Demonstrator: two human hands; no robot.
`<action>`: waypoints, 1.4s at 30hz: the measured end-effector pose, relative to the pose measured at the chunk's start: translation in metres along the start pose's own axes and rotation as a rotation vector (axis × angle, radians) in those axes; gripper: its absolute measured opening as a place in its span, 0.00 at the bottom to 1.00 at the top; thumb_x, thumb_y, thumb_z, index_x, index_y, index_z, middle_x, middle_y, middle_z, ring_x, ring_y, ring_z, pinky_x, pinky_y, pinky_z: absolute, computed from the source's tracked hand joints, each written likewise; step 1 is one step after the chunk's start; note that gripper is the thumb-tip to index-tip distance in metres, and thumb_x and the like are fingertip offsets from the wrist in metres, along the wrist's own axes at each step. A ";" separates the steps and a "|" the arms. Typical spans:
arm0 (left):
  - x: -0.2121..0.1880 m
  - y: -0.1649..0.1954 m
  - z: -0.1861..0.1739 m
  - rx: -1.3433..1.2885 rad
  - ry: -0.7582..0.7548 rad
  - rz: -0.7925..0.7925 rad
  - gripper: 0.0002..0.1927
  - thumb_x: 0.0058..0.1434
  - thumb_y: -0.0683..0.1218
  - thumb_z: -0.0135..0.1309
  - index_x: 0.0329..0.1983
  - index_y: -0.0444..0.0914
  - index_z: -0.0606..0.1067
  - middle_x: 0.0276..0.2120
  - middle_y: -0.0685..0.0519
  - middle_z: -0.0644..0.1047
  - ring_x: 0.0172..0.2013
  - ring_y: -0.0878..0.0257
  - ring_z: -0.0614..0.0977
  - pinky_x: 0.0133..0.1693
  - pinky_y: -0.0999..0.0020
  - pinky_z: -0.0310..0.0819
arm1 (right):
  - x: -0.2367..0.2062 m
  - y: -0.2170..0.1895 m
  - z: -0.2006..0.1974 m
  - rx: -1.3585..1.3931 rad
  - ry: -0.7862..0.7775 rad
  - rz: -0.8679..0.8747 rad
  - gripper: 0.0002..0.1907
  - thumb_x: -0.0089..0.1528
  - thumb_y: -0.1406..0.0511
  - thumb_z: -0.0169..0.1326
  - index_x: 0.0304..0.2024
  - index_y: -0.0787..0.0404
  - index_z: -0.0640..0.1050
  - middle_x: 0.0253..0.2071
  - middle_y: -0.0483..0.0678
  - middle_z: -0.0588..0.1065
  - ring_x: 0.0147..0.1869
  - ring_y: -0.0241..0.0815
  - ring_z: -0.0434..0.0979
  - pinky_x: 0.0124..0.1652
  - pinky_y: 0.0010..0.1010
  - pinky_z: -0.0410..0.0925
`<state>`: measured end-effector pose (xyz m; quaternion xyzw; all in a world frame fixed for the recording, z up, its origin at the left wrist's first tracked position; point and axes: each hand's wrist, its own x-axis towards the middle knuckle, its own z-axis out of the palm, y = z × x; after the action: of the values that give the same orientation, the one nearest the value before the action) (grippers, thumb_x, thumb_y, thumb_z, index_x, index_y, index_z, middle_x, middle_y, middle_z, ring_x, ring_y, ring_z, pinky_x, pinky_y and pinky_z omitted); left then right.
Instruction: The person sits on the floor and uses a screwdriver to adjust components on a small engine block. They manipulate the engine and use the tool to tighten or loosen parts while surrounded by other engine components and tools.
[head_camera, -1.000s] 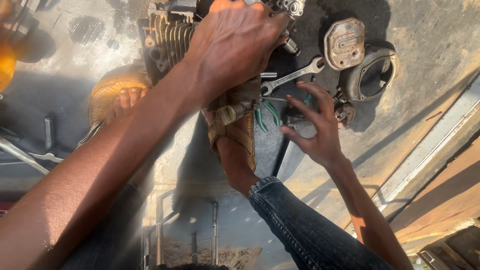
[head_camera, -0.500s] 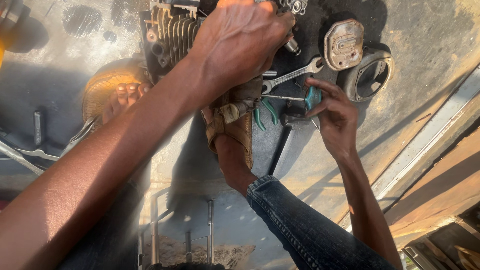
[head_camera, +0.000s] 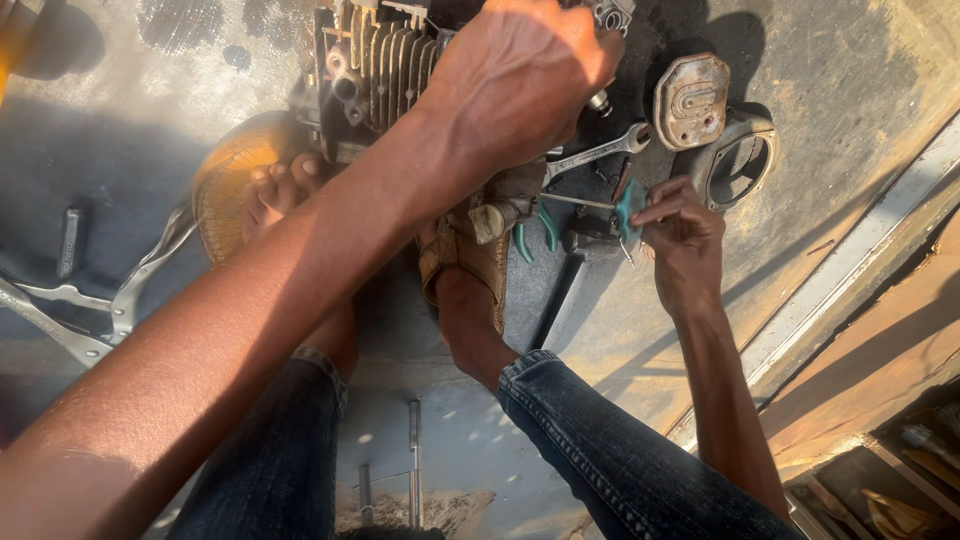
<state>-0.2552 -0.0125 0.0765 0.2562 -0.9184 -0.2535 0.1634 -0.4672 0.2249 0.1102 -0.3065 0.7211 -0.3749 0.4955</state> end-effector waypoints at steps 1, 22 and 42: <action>-0.001 0.000 0.004 -0.011 0.016 -0.001 0.21 0.53 0.38 0.61 0.52 0.37 0.80 0.31 0.43 0.81 0.25 0.57 0.83 0.23 0.63 0.77 | 0.000 0.002 0.004 0.005 0.001 -0.093 0.11 0.69 0.79 0.60 0.40 0.57 0.82 0.43 0.44 0.69 0.49 0.38 0.72 0.53 0.43 0.78; -0.009 -0.009 0.022 -0.081 0.348 0.019 0.07 0.53 0.39 0.61 0.35 0.36 0.80 0.30 0.47 0.81 0.29 0.57 0.85 0.28 0.63 0.79 | 0.004 -0.028 0.031 0.088 0.149 0.306 0.25 0.57 0.56 0.60 0.57 0.51 0.75 0.58 0.45 0.74 0.63 0.43 0.76 0.57 0.40 0.71; -0.005 -0.003 0.017 -0.083 0.268 -0.014 0.10 0.52 0.38 0.63 0.38 0.35 0.81 0.28 0.45 0.81 0.29 0.57 0.85 0.27 0.66 0.80 | -0.013 -0.034 0.026 0.111 0.231 0.143 0.05 0.70 0.68 0.54 0.48 0.63 0.78 0.43 0.53 0.80 0.45 0.44 0.81 0.49 0.38 0.76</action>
<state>-0.2575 -0.0056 0.0601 0.2872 -0.8752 -0.2560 0.2933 -0.4363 0.2111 0.1396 -0.1813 0.7716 -0.4107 0.4507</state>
